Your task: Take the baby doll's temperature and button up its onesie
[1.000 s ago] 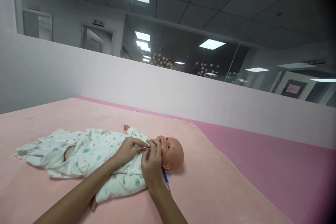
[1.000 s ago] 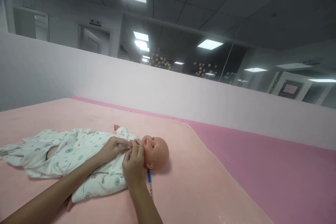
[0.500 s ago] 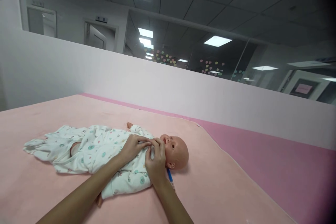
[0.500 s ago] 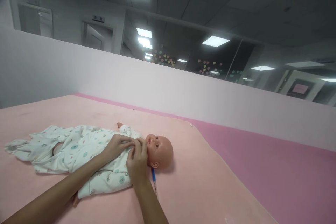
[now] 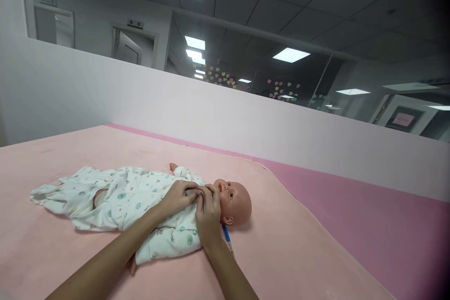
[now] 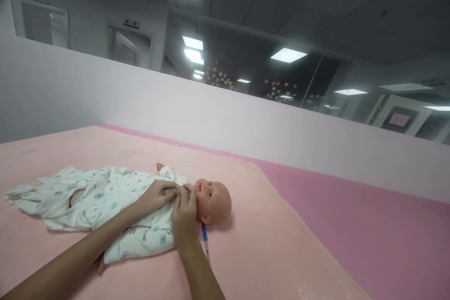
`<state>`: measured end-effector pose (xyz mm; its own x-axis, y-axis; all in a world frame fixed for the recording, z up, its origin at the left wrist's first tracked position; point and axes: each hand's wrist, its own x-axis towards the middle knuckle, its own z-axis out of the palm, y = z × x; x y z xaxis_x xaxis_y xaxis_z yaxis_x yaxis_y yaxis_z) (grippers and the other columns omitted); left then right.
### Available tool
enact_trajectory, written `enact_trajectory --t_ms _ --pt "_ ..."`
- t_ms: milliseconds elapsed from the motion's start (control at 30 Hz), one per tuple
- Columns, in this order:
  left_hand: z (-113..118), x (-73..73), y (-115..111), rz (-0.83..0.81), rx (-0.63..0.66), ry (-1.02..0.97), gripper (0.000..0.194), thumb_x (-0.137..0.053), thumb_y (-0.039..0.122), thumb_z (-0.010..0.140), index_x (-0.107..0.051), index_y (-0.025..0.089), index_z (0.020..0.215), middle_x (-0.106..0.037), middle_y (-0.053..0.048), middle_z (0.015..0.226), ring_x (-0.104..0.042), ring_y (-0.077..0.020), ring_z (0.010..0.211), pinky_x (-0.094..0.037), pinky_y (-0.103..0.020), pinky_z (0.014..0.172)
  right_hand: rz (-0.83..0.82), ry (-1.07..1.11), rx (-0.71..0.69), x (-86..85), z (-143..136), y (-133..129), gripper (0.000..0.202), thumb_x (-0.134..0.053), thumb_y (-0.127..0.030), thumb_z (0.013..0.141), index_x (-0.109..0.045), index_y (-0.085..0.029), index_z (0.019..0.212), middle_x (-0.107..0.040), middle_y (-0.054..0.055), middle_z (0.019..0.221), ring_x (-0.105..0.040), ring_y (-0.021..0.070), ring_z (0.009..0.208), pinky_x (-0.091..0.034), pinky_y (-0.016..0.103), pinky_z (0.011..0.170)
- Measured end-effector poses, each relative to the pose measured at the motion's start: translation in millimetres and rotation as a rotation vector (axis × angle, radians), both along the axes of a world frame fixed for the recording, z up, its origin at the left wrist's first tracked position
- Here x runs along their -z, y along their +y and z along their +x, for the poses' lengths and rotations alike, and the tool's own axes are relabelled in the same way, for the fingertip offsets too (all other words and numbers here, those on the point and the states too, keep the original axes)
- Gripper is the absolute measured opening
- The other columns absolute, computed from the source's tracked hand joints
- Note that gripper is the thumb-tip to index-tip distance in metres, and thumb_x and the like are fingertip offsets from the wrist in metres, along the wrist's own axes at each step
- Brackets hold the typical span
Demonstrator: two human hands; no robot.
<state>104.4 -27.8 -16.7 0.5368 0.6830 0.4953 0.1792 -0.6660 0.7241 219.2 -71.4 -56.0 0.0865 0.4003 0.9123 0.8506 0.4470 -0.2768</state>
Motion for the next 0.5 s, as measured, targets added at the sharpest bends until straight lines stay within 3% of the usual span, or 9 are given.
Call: enact_trajectory --t_ms 333,500 --pt "1.0 1.2 -1.2 -0.003 -0.014 -0.016 0.020 -0.046 0.017 0.071 -0.065 0.016 0.078 -0.064 0.001 0.073 -0.055 -0.0112 0.068 -0.039 -0.020 0.062 0.023 -0.034 0.035 0.7 0.3 -0.2 0.028 -0.038 -0.006 0.082 -0.056 -0.019 0.099 -0.046 0.007 0.100 -0.046 0.0132 0.097 -0.047 0.029 0.083" --pt "0.6 -0.2 -2.5 -0.008 -0.005 -0.058 0.024 -0.045 0.016 0.071 -0.065 0.016 0.084 -0.065 0.000 0.075 -0.057 -0.0122 0.071 -0.041 -0.021 0.066 0.086 -0.067 0.001 0.5 -0.1 -0.5 0.026 -0.040 -0.005 0.080 -0.056 -0.017 0.096 -0.048 0.008 0.100 -0.048 0.0134 0.096 -0.048 0.028 0.082"
